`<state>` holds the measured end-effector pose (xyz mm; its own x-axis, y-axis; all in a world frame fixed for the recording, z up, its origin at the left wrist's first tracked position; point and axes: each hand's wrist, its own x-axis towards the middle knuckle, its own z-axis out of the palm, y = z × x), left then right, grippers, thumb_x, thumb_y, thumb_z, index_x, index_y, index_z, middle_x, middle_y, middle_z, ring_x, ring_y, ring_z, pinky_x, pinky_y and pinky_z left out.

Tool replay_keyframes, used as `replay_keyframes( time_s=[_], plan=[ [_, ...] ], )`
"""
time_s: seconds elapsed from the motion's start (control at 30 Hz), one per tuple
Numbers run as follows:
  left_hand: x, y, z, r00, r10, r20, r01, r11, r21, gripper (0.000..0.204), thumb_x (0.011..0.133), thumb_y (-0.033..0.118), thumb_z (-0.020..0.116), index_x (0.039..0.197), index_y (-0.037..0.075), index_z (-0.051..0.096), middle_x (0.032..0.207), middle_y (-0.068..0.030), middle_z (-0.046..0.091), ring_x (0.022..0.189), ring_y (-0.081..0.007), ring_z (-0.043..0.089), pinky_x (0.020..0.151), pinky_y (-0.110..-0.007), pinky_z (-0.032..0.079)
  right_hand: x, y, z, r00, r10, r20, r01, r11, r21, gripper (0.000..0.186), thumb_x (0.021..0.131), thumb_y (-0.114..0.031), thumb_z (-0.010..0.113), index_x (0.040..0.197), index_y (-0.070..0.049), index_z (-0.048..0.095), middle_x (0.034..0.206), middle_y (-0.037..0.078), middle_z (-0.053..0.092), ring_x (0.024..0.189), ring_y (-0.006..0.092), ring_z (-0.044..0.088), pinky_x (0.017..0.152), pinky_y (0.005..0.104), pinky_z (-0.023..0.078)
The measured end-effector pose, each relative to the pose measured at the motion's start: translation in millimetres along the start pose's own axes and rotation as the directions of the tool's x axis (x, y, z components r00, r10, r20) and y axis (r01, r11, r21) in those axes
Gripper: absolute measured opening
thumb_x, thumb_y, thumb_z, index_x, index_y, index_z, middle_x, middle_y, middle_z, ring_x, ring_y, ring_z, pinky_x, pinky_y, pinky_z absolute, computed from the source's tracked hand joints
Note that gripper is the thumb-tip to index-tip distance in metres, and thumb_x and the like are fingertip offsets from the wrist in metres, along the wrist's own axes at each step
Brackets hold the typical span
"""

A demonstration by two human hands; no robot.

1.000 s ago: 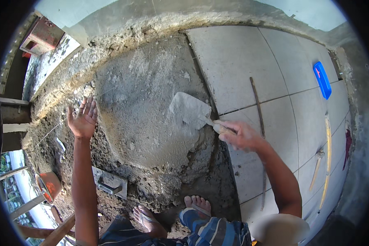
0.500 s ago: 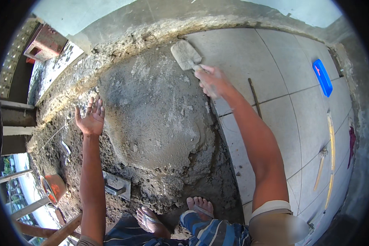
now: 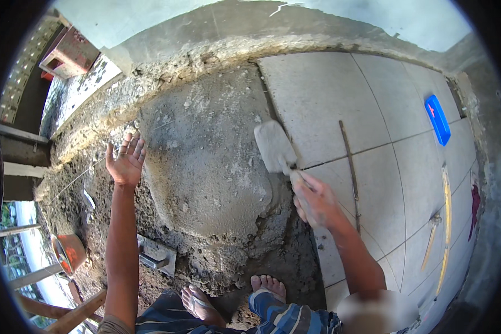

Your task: The person is leveling wet cement and laying a floor tile.

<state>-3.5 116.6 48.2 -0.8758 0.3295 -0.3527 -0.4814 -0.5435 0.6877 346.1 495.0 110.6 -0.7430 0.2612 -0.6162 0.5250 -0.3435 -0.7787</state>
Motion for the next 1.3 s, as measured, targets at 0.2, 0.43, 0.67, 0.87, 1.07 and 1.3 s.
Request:
replay_keyframes(
  time_s=[0.2, 0.43, 0.67, 0.87, 1.07, 1.3],
  plan=[
    [-3, -2, -3, 1.0, -0.01, 0.022, 0.011, 0.999, -0.042, 0.071, 0.089, 0.064, 0.057, 0.13, 0.005, 0.056, 0.136, -0.0148, 0.058, 0.12, -0.0317, 0.058, 0.098, -0.041, 0.047, 24, 11, 36, 0.931, -0.291, -0.222, 0.283, 0.957, -0.066, 0.063, 0.097, -0.024, 0.064, 0.15, -0.001, 0.039, 0.077, 0.001, 0.057, 0.051, 0.0069, 0.052, 0.044, 0.0241, 0.044],
    [-3, -6, 5, 0.999, -0.009, -0.035, 0.009, 1.0, 0.001, 0.067, 0.09, 0.061, 0.058, 0.128, 0.006, 0.057, 0.139, -0.0144, 0.057, 0.122, -0.0313, 0.058, 0.1, -0.041, 0.045, 45, 10, 61, 0.859, -0.446, -0.251, 0.386, 0.887, -0.255, 0.064, 0.095, -0.02, 0.063, 0.149, 0.004, 0.038, 0.078, 0.001, 0.058, 0.053, 0.007, 0.053, 0.045, 0.0233, 0.045],
    [3, -8, 12, 0.998, 0.018, -0.057, -0.015, 0.999, 0.051, 0.065, 0.091, 0.062, 0.056, 0.126, 0.006, 0.056, 0.134, -0.0138, 0.059, 0.12, -0.0333, 0.059, 0.099, -0.043, 0.046, 42, -5, 73, 0.872, -0.416, -0.259, 0.375, 0.906, -0.195, 0.063, 0.095, -0.019, 0.062, 0.149, 0.003, 0.039, 0.077, -0.001, 0.057, 0.054, 0.0058, 0.051, 0.046, 0.0228, 0.045],
    [5, -11, 8, 0.998, -0.009, -0.068, 0.018, 0.992, 0.128, 0.065, 0.09, 0.062, 0.057, 0.124, 0.006, 0.058, 0.13, -0.0135, 0.059, 0.119, -0.0325, 0.06, 0.099, -0.042, 0.047, 70, -51, 65, 0.702, -0.66, -0.267, 0.547, 0.74, -0.391, 0.064, 0.094, -0.019, 0.065, 0.149, 0.003, 0.04, 0.079, 0.0, 0.06, 0.054, 0.0068, 0.052, 0.048, 0.0248, 0.046],
    [2, -12, 2, 0.997, -0.018, -0.073, 0.026, 0.994, 0.102, 0.061, 0.09, 0.058, 0.058, 0.12, 0.006, 0.058, 0.129, -0.012, 0.059, 0.118, -0.0337, 0.06, 0.097, -0.044, 0.048, 107, -53, 75, 0.772, -0.614, -0.163, 0.454, 0.713, -0.534, 0.064, 0.093, -0.018, 0.066, 0.149, 0.001, 0.041, 0.082, 0.004, 0.062, 0.054, 0.0093, 0.056, 0.047, 0.0256, 0.045],
    [6, -9, -6, 0.996, -0.034, -0.081, 0.034, 0.999, -0.002, 0.064, 0.089, 0.059, 0.06, 0.122, 0.004, 0.058, 0.125, -0.011, 0.061, 0.115, -0.0315, 0.06, 0.096, -0.044, 0.046, 95, -76, 145, 0.893, -0.449, 0.018, 0.446, 0.89, 0.101, 0.055, 0.095, -0.015, 0.064, 0.146, -0.003, 0.045, 0.079, 0.003, 0.06, 0.055, 0.0097, 0.057, 0.044, 0.0255, 0.047]
  ],
)
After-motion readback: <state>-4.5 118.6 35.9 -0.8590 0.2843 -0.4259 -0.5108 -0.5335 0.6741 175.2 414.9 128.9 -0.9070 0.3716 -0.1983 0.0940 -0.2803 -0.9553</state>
